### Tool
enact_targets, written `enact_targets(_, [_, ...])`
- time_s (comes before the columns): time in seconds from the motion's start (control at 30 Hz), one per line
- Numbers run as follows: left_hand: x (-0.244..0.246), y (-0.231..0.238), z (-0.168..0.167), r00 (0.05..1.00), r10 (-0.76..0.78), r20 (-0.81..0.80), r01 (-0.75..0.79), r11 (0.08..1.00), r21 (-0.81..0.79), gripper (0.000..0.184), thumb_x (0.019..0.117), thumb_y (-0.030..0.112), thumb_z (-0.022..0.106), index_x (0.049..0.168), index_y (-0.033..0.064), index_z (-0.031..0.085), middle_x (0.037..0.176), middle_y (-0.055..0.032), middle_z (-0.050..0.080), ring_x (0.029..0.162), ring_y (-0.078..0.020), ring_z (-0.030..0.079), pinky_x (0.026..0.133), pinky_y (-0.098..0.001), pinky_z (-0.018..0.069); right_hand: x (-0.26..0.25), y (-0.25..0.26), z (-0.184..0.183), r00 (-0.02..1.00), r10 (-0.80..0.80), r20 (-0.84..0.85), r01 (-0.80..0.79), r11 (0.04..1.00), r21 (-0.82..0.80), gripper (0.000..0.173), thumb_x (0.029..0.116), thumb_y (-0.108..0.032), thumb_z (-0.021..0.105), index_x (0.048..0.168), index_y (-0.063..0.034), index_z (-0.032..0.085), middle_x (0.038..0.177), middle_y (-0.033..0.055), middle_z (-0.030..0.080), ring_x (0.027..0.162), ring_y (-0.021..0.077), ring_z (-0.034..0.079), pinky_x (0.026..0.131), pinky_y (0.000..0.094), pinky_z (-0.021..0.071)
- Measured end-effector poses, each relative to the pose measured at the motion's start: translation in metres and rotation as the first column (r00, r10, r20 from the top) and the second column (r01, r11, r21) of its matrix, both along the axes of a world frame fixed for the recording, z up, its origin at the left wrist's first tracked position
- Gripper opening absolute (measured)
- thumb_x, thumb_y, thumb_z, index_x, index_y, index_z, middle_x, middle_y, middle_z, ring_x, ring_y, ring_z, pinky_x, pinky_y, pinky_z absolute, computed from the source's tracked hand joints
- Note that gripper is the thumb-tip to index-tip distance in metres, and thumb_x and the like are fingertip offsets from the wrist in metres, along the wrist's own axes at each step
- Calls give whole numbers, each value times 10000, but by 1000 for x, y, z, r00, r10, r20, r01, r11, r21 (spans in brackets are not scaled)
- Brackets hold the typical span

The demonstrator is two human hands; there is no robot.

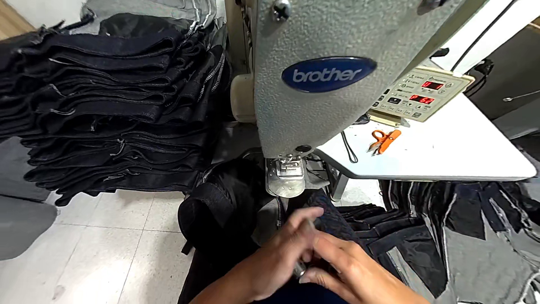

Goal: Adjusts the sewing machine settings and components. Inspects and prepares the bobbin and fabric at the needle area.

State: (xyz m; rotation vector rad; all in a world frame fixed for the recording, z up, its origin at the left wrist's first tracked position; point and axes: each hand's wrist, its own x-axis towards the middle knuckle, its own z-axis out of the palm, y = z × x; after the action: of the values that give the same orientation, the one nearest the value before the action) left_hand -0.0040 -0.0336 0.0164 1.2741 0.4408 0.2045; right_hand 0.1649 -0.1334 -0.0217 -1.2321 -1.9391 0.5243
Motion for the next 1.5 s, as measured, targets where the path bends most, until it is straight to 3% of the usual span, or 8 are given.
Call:
enact_targets(0.2, [-1, 1, -6, 933, 358, 24, -289, 788, -544, 490, 1103, 400, 243, 1215, 48, 565, 1301, -133, 651, 1233, -255, 638, 1028, -407, 527, 2, -1, -8, 975, 0, -224, -8, 999, -31, 269, 1055, -289, 570, 1179, -58, 631, 868, 67, 643, 718, 75, 625, 676, 168, 542])
enact_targets(0.37, [-7, -16, -32, 886, 314, 340, -355, 933, 62, 521, 927, 96, 712, 1377, -84, 523, 1315, -121, 653, 1165, -169, 673, 992, -351, 584, -11, 4, -8, 545, -267, -795, 96, 961, -258, 188, 985, -169, 671, 1167, -124, 656, 837, -66, 724, 562, 3, 644, 473, 171, 559])
enact_targets(0.5, [4, -18, -46, 774, 542, 328, -562, 826, -40, 302, 930, -11, 674, 1231, -42, 681, 1085, -77, 752, 958, -113, 721, 857, -280, 604, -26, 10, -8, 400, -288, -870, 20, 952, -306, 159, 975, -103, 674, 1125, -91, 626, 848, -16, 742, 595, 59, 690, 518, 220, 599])
enact_targets(0.73, [5, -21, -46, 824, 526, 213, -528, 848, -50, 260, 1015, 61, 564, 1237, -62, 621, 1073, -79, 720, 915, -112, 709, 796, -270, 610, -22, 4, -9, 676, -359, -644, 167, 925, -340, 169, 988, -96, 636, 1132, -37, 570, 875, -23, 755, 678, 88, 739, 587, 247, 639])
enact_targets(0.87, [3, -17, -49, 831, 492, 259, -535, 834, 131, 303, 1055, 130, 502, 1269, -76, 564, 1255, -150, 682, 1146, -210, 685, 965, -360, 592, -6, 2, -13, 873, -324, -364, 279, 945, -174, 211, 1034, -238, 599, 1055, -37, 661, 838, -26, 743, 665, 19, 711, 584, 183, 616])
enact_targets(1.17, [-5, -10, -41, 853, 327, 407, -303, 945, -124, 366, 1100, 246, 451, 1392, 67, 582, 1091, 10, 651, 949, -90, 661, 855, -287, 587, 18, 0, 8, 788, -305, -535, 226, 951, -210, 155, 1001, -287, 656, 999, -160, 744, 853, -67, 701, 695, -16, 648, 581, 128, 546])
enact_targets(1.33, [-3, -8, -30, 895, 226, 384, -82, 931, -356, 475, 1088, 280, 481, 1503, 178, 275, 980, 60, 631, 812, -47, 645, 734, -210, 567, 14, 7, 17, 801, -250, -544, 203, 968, -147, 185, 1034, -302, 607, 1020, -150, 712, 875, -64, 694, 703, -17, 642, 598, 132, 547])
enact_targets(1.5, [-2, -7, -26, 903, 127, 410, -11, 962, -273, 412, 1086, 243, 482, 1436, 208, 266, 974, 73, 640, 802, -15, 625, 704, -182, 532, 13, 18, 25, 947, -272, -168, 285, 957, 57, 293, 1071, -310, 511, 968, -95, 682, 865, -5, 654, 764, -7, 607, 676, 130, 505])
